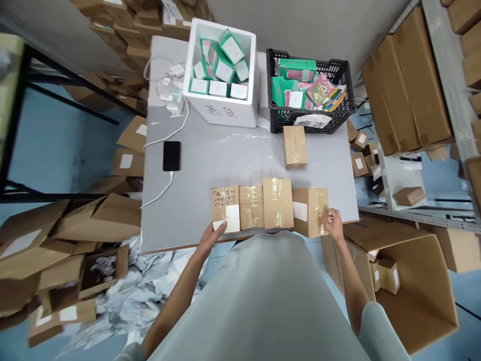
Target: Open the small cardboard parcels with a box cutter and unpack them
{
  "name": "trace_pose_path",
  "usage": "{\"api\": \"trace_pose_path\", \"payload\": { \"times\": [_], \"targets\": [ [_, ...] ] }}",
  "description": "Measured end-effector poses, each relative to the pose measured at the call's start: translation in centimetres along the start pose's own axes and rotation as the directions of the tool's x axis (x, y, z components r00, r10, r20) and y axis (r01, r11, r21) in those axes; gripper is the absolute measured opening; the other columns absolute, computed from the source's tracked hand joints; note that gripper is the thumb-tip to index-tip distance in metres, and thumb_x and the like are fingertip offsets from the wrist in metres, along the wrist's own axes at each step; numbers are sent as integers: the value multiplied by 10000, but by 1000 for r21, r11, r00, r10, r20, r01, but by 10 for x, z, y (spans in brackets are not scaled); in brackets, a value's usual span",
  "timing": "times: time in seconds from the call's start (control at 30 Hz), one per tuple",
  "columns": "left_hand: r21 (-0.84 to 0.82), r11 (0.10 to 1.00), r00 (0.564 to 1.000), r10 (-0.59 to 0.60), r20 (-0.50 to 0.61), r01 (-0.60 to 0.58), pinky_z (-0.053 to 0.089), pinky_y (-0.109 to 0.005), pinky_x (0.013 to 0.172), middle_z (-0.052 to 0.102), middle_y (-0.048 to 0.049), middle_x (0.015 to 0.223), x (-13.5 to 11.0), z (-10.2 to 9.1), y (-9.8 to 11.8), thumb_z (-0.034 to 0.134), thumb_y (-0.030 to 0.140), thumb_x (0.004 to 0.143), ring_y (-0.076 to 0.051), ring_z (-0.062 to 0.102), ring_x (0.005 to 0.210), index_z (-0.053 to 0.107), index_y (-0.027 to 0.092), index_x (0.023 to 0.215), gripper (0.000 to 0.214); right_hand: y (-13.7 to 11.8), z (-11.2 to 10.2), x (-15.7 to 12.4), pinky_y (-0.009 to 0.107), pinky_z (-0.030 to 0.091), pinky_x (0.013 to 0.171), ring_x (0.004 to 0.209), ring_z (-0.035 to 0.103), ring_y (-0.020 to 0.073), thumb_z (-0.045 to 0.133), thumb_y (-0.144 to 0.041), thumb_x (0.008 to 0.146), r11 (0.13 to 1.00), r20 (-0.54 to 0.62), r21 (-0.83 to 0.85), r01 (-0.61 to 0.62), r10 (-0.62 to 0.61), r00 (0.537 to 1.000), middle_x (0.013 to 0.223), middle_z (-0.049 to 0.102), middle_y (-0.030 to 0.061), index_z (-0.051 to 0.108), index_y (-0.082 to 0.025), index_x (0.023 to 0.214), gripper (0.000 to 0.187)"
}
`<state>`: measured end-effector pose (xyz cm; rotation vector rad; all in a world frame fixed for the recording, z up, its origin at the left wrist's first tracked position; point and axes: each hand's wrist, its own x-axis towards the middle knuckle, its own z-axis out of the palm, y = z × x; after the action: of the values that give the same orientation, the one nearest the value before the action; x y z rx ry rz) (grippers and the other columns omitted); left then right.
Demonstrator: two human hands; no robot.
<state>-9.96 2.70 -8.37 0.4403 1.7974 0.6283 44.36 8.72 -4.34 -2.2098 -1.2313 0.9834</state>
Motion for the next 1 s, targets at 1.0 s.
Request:
{"api": "trace_pose_path", "payload": {
  "times": [1.0],
  "targets": [
    [-198, 980, 999, 10, -52, -21, 696, -434, 988, 751, -127, 1473, 115, -133, 67, 855, 403, 870, -293, 767, 1262, 627, 261, 1512, 696, -155, 211, 1, 497, 479, 1309, 1512, 609, 351, 705, -647, 946, 951, -1, 112, 288, -289, 957, 1621, 650, 213, 554, -158, 1648, 869]
  ]
}}
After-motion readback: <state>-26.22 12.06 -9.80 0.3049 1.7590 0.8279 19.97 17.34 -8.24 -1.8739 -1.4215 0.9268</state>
